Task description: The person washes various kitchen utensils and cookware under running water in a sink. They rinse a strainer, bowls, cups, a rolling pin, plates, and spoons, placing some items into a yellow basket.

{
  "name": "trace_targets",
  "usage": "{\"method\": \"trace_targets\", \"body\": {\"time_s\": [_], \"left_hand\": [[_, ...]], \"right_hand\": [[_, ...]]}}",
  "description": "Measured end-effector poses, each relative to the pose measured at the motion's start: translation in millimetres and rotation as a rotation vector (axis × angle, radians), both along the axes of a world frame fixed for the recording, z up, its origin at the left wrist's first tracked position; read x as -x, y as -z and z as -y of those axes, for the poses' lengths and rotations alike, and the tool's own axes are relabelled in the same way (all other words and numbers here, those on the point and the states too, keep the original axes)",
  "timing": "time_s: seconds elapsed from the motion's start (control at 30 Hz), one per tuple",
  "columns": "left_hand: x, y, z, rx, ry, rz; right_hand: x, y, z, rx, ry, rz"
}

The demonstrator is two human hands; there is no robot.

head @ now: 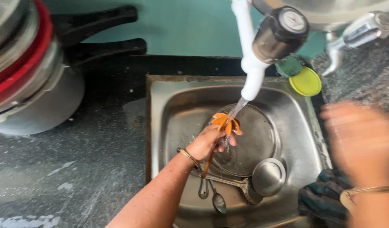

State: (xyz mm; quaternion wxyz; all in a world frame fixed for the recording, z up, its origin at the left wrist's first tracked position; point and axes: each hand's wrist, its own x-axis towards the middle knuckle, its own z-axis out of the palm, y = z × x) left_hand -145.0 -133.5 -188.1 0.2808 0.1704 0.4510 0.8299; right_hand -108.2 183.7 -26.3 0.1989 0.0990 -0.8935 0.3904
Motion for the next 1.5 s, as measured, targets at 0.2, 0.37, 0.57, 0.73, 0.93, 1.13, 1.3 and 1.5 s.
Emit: {"method": "trace_targets", "body": {"time_s": [0.2,0.37,0.57,0.73,0.93,1.13,1.3,1.5], "left_hand": [[-2.0,-14.6,6.3,-0.154,0.021,0.152],[5.9,-17.4,23.3,-0.404,0.032,0.345],[7.9,-15.7,22.5,-0.449,0.122,0.261],[4.1,-13.6,10.5,-0.373,0.145,0.244],[5.7,-13.0,7.2,-0.319,0.049,0.188],[8.5,-7.0,9.7,-0.450,-0.191,0.268],[8.1,-5.0,11.0,-0.520,-0.233,0.218],[9.4,14.2,2.2,-0.155,-0.177,0.164]], "right_hand": [[23.2,16.1,155.3,0.452,-0.363,0.454],[53.7,-4.6,182.3,0.331,-0.454,0.428],[46.6,-10.6,181.1,0.324,-0.365,0.467],[36.1,16.2,147.5,0.470,-0.368,0.403],[9.0,103.7,120.3,0.612,-0.039,0.504],[-57.2,185.4,130.4,0.366,-0.264,1.111],[-68.0,175.7,138.8,0.006,-0.098,0.865],[-66.2,108.8,90.6,-0.267,-0.050,0.116]]}}
